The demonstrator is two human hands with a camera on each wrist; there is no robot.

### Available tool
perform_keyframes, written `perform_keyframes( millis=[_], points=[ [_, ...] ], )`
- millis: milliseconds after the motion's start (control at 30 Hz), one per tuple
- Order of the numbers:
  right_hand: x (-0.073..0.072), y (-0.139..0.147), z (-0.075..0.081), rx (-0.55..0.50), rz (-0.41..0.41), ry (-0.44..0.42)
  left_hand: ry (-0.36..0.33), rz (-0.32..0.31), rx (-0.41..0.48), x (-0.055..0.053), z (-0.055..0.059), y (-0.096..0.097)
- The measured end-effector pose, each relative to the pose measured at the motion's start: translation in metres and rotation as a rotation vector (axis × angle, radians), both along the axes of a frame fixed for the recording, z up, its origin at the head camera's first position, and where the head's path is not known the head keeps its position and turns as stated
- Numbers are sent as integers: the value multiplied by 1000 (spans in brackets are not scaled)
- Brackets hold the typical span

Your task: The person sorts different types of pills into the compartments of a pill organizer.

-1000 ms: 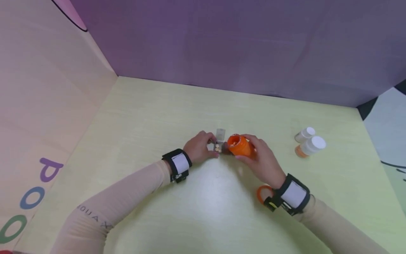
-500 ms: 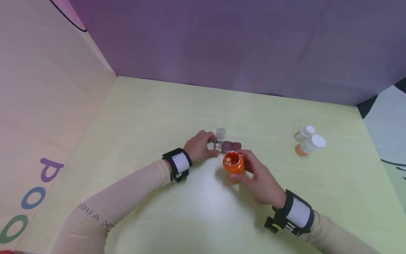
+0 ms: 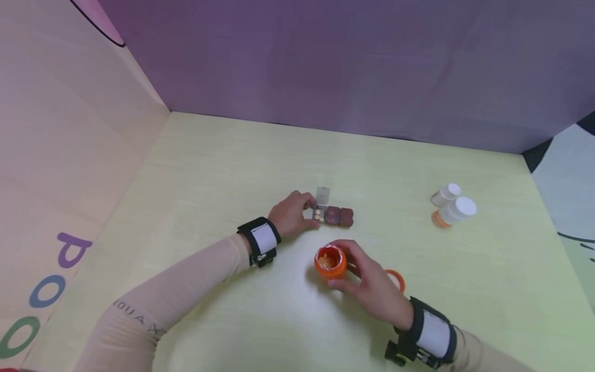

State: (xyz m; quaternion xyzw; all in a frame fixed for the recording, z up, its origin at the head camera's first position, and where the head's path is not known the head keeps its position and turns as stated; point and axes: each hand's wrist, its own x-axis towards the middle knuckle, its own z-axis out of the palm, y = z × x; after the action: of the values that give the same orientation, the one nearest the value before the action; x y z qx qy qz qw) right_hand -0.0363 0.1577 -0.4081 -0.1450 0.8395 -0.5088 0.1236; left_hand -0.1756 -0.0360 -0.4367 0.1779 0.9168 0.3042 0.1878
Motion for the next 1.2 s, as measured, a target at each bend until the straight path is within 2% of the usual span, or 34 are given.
perform_keyframes(
  millis=[367,667,967,1100,1200],
  points=[
    [6,1,-7,-20,-18,-5,14,1,-2,0,-2,0],
    [12,7,-12,-49,-44,37,23,-7,16,1,-2,3],
    [17,9,-14,-80,-76,24,22,6,19,2,-1,2],
    [18,9,-16,-94,-93,13,-6,32,53,4,3,0],
    [20,10,-18,-102,-95,12,8,101,111,12,5,0]
  ],
)
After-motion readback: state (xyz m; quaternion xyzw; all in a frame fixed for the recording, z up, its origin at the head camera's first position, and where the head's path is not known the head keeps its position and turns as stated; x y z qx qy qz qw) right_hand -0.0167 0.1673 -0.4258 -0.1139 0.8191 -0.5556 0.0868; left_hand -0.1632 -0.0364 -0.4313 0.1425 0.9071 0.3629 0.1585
